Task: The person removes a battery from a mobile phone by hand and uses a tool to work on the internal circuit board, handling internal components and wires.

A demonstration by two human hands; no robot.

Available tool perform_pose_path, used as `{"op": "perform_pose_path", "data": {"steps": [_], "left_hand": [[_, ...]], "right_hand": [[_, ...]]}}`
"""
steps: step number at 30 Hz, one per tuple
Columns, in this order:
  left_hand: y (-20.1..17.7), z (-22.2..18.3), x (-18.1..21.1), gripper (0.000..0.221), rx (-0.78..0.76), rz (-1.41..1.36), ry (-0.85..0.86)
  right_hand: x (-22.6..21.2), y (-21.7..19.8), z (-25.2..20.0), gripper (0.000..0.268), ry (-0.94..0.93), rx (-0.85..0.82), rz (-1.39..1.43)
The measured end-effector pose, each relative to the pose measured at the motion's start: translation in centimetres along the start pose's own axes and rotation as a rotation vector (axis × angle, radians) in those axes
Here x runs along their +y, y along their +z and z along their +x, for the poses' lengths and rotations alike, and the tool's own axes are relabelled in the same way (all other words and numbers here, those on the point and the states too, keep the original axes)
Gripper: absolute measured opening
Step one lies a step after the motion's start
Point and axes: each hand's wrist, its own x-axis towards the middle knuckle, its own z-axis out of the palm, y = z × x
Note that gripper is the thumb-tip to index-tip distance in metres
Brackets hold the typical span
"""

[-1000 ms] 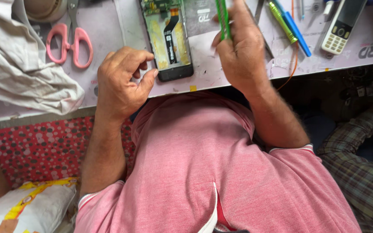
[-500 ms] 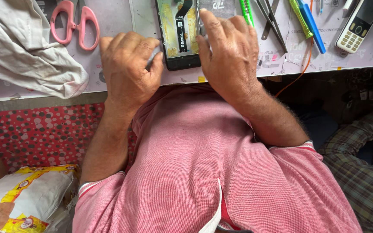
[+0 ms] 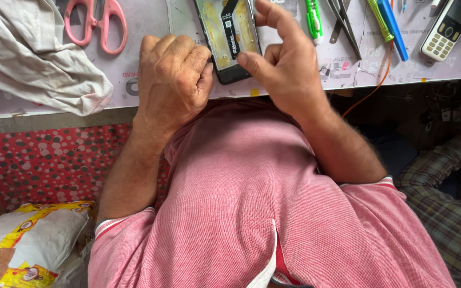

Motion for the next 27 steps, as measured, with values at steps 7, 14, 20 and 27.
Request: {"op": "perform_pose_path", "data": {"steps": [7,14,20,27], "left_hand": [[0.3,-0.3,-0.2,0.008,0.025,-0.009,0.021],[0.3,-0.6,-0.4,0.01,0.041,-0.027,0.052],[-0.6,0.1,0.0,0.012,0.122,-0.092,0.029],[0.7,0.7,-0.2,0.013,0.14,-0.347,-0.223]], "right_hand": [[2.7,-0.8,1.3,0.035,0.051,-0.039,0.244],[5.6,-1.1,1.5,0.01,0.123,-0.027,0.394],[6.4,-1.9,0.8,0.011,0.093,-0.004,0.509],[6.1,-2.1,0.3,0.014,0.026,0.023,0.607]]}}
